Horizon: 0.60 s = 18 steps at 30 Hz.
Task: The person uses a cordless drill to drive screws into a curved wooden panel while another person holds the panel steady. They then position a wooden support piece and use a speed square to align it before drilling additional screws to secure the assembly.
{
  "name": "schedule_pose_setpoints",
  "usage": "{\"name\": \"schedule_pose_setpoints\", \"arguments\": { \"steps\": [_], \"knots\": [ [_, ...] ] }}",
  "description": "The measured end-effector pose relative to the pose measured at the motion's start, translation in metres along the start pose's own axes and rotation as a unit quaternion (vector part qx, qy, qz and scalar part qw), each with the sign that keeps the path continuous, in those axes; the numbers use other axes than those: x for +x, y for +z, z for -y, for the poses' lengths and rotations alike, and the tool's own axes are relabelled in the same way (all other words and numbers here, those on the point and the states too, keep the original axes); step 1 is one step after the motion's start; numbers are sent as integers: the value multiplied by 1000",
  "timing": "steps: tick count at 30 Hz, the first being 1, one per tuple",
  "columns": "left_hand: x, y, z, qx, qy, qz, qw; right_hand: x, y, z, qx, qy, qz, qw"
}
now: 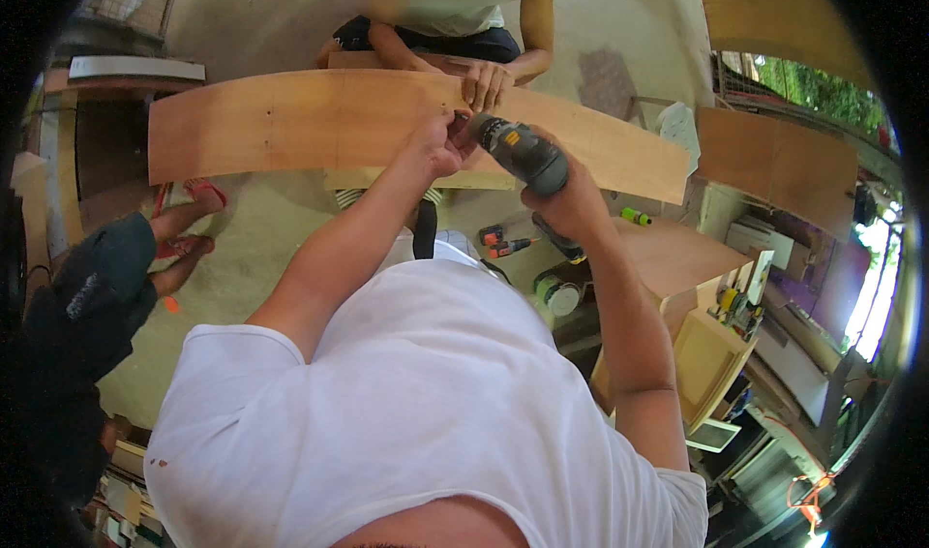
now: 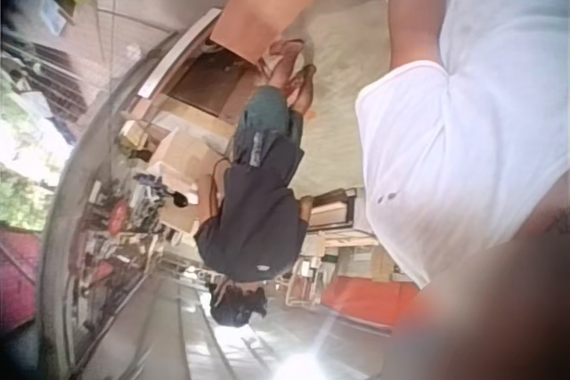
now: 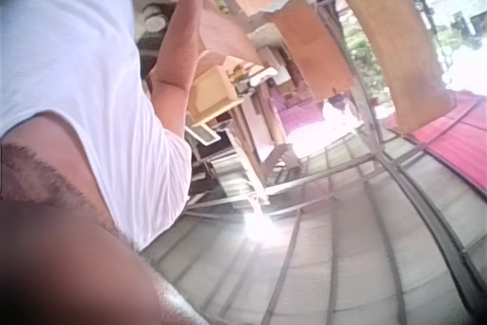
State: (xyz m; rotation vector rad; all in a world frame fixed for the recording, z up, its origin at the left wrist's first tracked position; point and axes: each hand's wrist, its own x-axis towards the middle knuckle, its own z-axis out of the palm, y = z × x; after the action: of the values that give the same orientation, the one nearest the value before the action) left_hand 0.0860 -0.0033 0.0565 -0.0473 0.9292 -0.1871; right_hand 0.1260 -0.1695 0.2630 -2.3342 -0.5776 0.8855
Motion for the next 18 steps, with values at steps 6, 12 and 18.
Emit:
{"name": "schedule_pose_setpoints", "arguments": {
  "steps": [6,12,18],
  "knots": [
    [22,1,2,-22,18,30,999,40,-16,24,-100,19,33,994],
    [27,-1,0,-14,11,19,1000,61,-19,44,-154,53,64,985],
    [26,-3,-3,-1,6,25,1000,68,-24,53,-176,-6,59,983]
  ]
}}
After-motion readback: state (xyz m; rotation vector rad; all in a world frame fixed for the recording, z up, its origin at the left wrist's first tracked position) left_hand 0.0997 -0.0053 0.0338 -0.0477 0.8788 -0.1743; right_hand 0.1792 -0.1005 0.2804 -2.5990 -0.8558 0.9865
